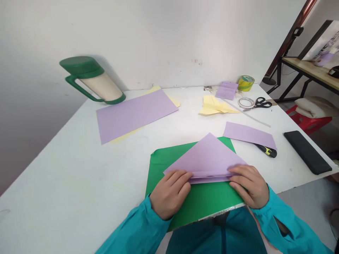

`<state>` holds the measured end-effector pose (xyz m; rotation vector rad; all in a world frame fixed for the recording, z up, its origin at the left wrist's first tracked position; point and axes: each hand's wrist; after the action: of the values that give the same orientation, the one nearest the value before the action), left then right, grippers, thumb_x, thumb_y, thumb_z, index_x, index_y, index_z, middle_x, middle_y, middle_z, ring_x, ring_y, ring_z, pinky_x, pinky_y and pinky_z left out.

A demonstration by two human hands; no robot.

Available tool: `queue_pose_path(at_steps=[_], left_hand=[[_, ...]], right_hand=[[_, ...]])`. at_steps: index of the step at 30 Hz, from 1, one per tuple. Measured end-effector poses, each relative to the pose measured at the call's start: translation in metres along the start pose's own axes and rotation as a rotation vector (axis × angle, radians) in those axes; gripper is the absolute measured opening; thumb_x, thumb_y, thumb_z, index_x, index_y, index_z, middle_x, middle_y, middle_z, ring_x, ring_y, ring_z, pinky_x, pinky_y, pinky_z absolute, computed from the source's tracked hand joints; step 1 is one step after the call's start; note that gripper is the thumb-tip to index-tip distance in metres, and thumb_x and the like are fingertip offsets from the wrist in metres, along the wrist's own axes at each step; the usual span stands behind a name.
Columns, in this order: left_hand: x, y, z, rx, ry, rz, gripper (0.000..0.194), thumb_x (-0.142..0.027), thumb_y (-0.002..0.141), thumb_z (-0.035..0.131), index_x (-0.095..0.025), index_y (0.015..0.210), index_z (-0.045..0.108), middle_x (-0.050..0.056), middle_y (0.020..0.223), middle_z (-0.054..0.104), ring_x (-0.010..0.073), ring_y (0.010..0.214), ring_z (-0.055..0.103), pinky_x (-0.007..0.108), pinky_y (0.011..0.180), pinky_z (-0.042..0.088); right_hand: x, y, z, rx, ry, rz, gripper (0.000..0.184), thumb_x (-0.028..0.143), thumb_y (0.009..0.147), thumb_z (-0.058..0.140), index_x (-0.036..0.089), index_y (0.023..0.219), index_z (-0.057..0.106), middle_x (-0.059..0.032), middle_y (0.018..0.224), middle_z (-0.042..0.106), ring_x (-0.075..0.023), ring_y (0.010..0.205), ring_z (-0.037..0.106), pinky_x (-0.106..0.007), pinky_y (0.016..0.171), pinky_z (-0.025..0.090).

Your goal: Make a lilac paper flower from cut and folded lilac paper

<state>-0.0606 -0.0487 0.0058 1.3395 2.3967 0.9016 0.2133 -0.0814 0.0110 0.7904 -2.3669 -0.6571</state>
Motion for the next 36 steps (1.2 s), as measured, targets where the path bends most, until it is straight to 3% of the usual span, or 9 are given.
queue_pose_path(at_steps=[6, 10, 15, 20, 26, 32, 36], left_hand=[[-0.003, 0.003, -0.004, -0.057, 0.033, 0.08, 0.019, -0.004, 0.085, 0.048, -0.011, 0.073, 0.061, 0.013, 0.079, 0.069, 0.0211, 0.075, 0.06, 0.038, 0.067, 0.051], [-0.005, 0.003, -0.004, -0.064, 0.054, 0.103, 0.019, -0.003, 0.084, 0.049, -0.012, 0.073, 0.062, 0.01, 0.076, 0.068, 0.0196, 0.073, 0.059, 0.035, 0.064, 0.051], [-0.008, 0.002, -0.001, 0.018, 0.02, 0.016, 0.03, -0.007, 0.089, 0.04, -0.012, 0.067, 0.06, 0.016, 0.102, 0.068, 0.0254, 0.097, 0.06, 0.039, 0.076, 0.052], [-0.005, 0.001, -0.001, 0.035, 0.045, 0.013, 0.029, -0.008, 0.089, 0.042, -0.014, 0.065, 0.058, 0.012, 0.092, 0.07, 0.0206, 0.084, 0.061, 0.037, 0.075, 0.052], [-0.004, 0.002, -0.002, 0.019, 0.042, 0.035, 0.029, -0.008, 0.089, 0.041, -0.015, 0.066, 0.058, 0.01, 0.083, 0.07, 0.0188, 0.077, 0.06, 0.036, 0.073, 0.051], [-0.006, 0.001, -0.002, 0.019, 0.042, 0.025, 0.027, -0.008, 0.088, 0.044, -0.015, 0.066, 0.058, 0.013, 0.094, 0.07, 0.0214, 0.085, 0.061, 0.038, 0.075, 0.051], [-0.002, -0.001, -0.002, 0.027, 0.03, 0.009, 0.026, -0.01, 0.09, 0.042, -0.016, 0.071, 0.06, 0.012, 0.098, 0.07, 0.0212, 0.089, 0.062, 0.037, 0.075, 0.052]], right_hand=[[0.01, 0.011, 0.015, 0.083, -0.023, 0.071, 0.015, 0.026, 0.089, 0.052, 0.021, 0.096, 0.063, -0.0064, 0.087, 0.069, -0.0194, 0.078, 0.06, -0.033, 0.067, 0.044], [0.003, 0.017, 0.032, 0.129, -0.08, 0.165, 0.015, 0.026, 0.087, 0.049, 0.02, 0.092, 0.063, -0.0059, 0.081, 0.067, -0.0193, 0.075, 0.057, -0.032, 0.066, 0.044], [-0.006, 0.023, 0.037, 0.211, -0.086, 0.192, 0.013, 0.028, 0.083, 0.055, 0.02, 0.087, 0.063, -0.0047, 0.073, 0.06, -0.0194, 0.069, 0.053, -0.031, 0.063, 0.044], [0.008, 0.018, 0.027, 0.145, 0.026, 0.112, 0.017, 0.025, 0.088, 0.052, 0.021, 0.081, 0.066, -0.0045, 0.073, 0.059, -0.0167, 0.07, 0.052, -0.028, 0.061, 0.041], [0.017, 0.014, 0.025, 0.151, -0.023, 0.053, 0.017, 0.027, 0.089, 0.052, 0.022, 0.087, 0.068, -0.005, 0.078, 0.062, -0.0168, 0.073, 0.053, -0.03, 0.064, 0.042], [0.011, 0.016, 0.035, 0.113, -0.026, 0.127, 0.016, 0.025, 0.089, 0.051, 0.021, 0.087, 0.067, -0.0045, 0.074, 0.062, -0.0171, 0.071, 0.055, -0.029, 0.063, 0.045], [0.011, 0.013, 0.03, 0.076, -0.057, 0.09, 0.02, 0.027, 0.089, 0.051, 0.02, 0.101, 0.065, -0.0083, 0.089, 0.064, -0.0201, 0.084, 0.057, -0.033, 0.071, 0.047]])
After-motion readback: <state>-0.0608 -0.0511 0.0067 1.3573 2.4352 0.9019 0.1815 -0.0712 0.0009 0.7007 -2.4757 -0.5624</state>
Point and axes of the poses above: each hand's wrist, its own y-axis towards the middle knuckle, its own z-axis out of the palm, x = y × z
